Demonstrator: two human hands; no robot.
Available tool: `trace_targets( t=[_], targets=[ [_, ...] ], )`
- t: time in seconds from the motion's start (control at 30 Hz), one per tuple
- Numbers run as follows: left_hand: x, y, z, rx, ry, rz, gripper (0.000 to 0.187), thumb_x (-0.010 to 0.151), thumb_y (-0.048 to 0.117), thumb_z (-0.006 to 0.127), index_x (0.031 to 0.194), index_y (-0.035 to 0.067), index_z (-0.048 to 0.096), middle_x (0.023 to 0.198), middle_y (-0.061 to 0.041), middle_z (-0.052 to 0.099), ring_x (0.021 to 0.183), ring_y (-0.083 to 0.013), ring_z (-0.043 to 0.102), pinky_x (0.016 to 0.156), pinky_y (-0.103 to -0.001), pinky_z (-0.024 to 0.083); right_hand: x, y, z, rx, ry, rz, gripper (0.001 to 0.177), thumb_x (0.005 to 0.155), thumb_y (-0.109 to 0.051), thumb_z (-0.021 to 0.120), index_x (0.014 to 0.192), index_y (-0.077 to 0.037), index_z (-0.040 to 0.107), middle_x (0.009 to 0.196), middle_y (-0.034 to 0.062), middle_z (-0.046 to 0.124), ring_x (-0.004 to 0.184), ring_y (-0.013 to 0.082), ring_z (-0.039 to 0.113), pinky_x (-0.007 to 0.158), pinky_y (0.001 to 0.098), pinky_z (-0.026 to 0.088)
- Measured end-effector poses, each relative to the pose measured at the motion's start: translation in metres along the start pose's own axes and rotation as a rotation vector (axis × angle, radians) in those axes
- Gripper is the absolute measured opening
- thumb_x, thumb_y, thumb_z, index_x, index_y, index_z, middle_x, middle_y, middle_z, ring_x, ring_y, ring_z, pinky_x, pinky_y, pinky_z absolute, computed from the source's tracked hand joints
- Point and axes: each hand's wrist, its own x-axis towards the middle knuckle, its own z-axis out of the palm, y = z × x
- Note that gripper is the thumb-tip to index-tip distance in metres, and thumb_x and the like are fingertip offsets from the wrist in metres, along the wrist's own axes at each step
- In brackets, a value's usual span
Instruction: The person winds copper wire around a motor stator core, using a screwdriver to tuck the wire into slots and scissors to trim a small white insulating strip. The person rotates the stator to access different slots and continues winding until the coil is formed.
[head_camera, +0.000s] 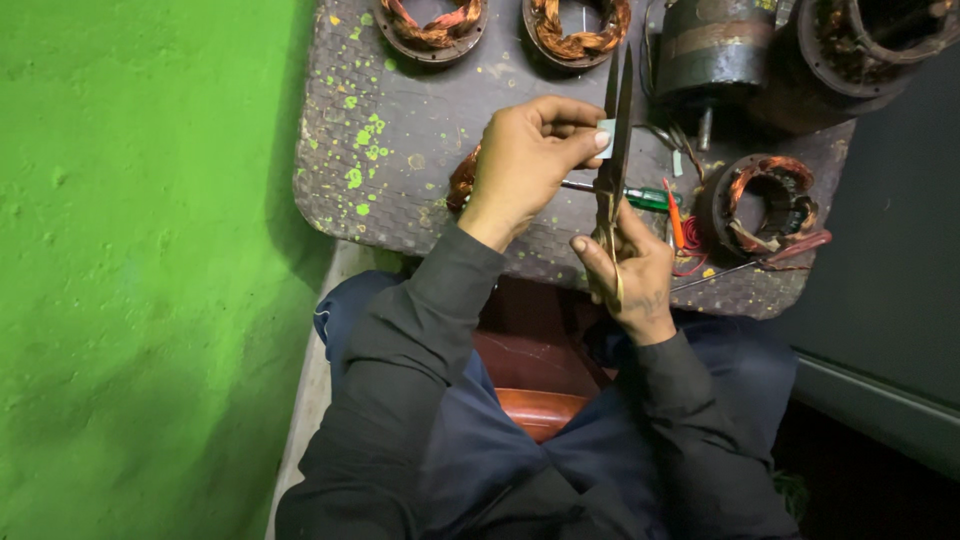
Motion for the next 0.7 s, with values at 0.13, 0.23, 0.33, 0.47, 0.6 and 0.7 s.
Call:
trace_targets(
  t=[0.13,0.23,0.33,0.47,0.6,0.7],
  targets=[
    [0.0,0.0,0.0,-0.009,-0.002,0.001,0.023,0.088,-0.003,0.075,0.11,-0.009,0.071,0.092,-0.011,0.075,0.078,-0.0132,0.073,0.073,-0.026,0.063,0.001,0.001,0.001,0.021,-0.007,-0.019,0.067,0.094,-0.007,0.074,0.155,-0.001,0.046,0.07,-0.0053,0.055,0.049,0.0026,0.048,0.043,0.0203,0.037],
    [-0.001,0.002,0.0,-0.007,-0.006,-0.006,0.023,0.088,-0.003,0.075,0.11,-0.009,0.071,0.092,-0.011,0.075,0.078,-0.0132,0.073,0.073,-0.026,0.062,-0.001,0.0,0.002,0.02,0.0,-0.008,0.066,0.094,-0.007,0.073,0.154,-0.001,0.047,0.068,-0.0046,0.056,0.046,0.0028,0.047,0.04,0.0205,0.036],
    [-0.002,0.006,0.001,0.021,-0.02,-0.011,0.025,0.088,-0.003,0.075,0.112,-0.008,0.07,0.091,-0.009,0.075,0.077,-0.0125,0.072,0.072,-0.026,0.062,0.001,0.002,0.002,0.053,0.008,-0.001,0.062,0.095,-0.008,0.072,0.151,0.0,0.048,0.068,-0.0043,0.056,0.045,0.0028,0.046,0.04,0.0205,0.035],
    [-0.005,0.007,-0.002,0.092,-0.058,0.037,0.028,0.092,-0.001,0.073,0.12,-0.005,0.07,0.09,-0.003,0.07,0.081,-0.0098,0.069,0.074,-0.024,0.058,0.01,0.011,-0.009,0.07,0.08,0.013,0.058,0.095,-0.01,0.074,0.148,0.001,0.052,0.075,-0.0042,0.059,0.055,0.0023,0.048,0.047,0.0191,0.036],
    [-0.009,0.009,-0.004,0.093,-0.065,0.049,0.029,0.096,0.0,0.071,0.124,-0.004,0.07,0.096,-0.001,0.067,0.085,-0.0085,0.067,0.079,-0.024,0.059,0.028,0.022,-0.021,-0.296,0.168,-0.103,0.065,0.094,-0.016,0.082,0.148,0.0,0.052,0.088,0.0016,0.069,0.074,0.006,0.061,0.067,0.0215,0.051],
    [-0.012,0.012,-0.007,0.016,-0.088,0.07,0.024,0.099,0.0,0.07,0.123,-0.004,0.069,0.103,-0.003,0.068,0.09,-0.01,0.068,0.085,-0.026,0.06,0.031,0.023,-0.031,-0.705,0.231,-0.103,0.07,0.085,-0.022,0.088,0.147,-0.01,0.057,0.078,0.0139,0.069,0.066,0.0245,0.066,0.069,0.0347,0.054]
  ],
)
